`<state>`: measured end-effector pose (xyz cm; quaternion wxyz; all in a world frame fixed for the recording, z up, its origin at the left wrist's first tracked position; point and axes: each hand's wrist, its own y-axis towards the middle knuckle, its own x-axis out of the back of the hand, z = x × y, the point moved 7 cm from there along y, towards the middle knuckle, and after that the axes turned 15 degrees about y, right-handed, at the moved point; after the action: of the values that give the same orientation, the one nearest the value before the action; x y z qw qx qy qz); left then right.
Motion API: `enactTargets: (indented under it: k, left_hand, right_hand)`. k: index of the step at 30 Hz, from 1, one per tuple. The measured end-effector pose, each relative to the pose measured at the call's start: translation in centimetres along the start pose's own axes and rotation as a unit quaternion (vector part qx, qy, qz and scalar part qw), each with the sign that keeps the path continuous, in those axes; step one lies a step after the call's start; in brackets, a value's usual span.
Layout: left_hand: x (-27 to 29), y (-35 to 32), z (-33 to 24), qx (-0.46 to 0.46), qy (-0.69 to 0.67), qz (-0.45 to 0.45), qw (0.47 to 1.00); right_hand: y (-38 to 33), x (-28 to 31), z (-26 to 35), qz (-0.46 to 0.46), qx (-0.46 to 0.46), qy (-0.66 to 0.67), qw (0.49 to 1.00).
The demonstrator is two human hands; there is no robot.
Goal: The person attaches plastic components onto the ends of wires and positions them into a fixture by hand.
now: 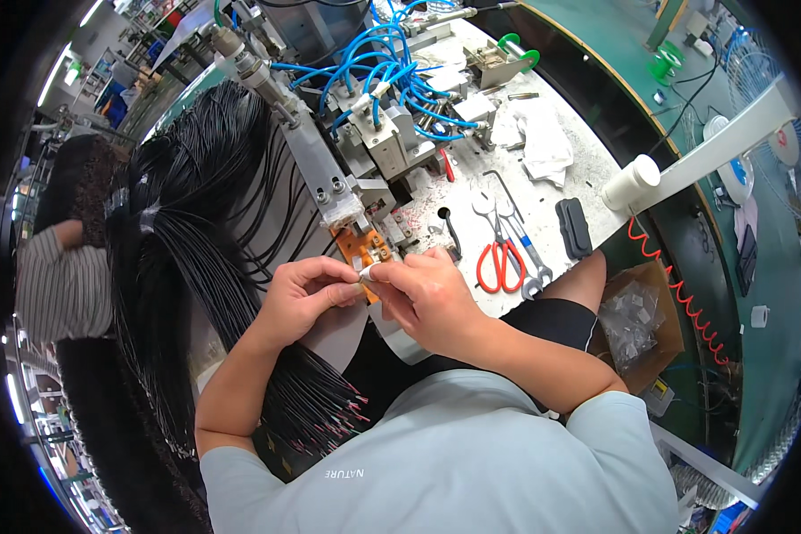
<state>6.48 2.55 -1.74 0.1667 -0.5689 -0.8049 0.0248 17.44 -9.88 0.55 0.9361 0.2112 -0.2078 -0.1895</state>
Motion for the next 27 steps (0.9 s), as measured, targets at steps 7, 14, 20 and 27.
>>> enactTargets:
  k: [7, 14, 20, 27]
  left_hand:
    - [-0.1, 0.0, -0.4, -0.011, 0.001, 0.004, 1.0]
    - [-0.2, 0.0, -0.4, -0.011, -0.026, -0.001, 1.0]
    - [-0.1, -0.1, -0.5, -0.021, 0.013, -0.005, 1.0]
    - [0.1, -0.6, 0.0, -0.013, -0.046, 0.042, 0.998]
  right_hand:
    - [0.0, 0.1, 0.2, -0.002, 0.012, 0.002, 1.0]
    - [0.0, 0.0, 0.4, -0.004, 0.013, 0.002, 1.0]
    - [0.2, -0.2, 0.0, 0.016, -0.061, 0.045, 0.997]
    - [1.1, 0.0, 0.7, 0.061, -0.012, 0.041, 0.997]
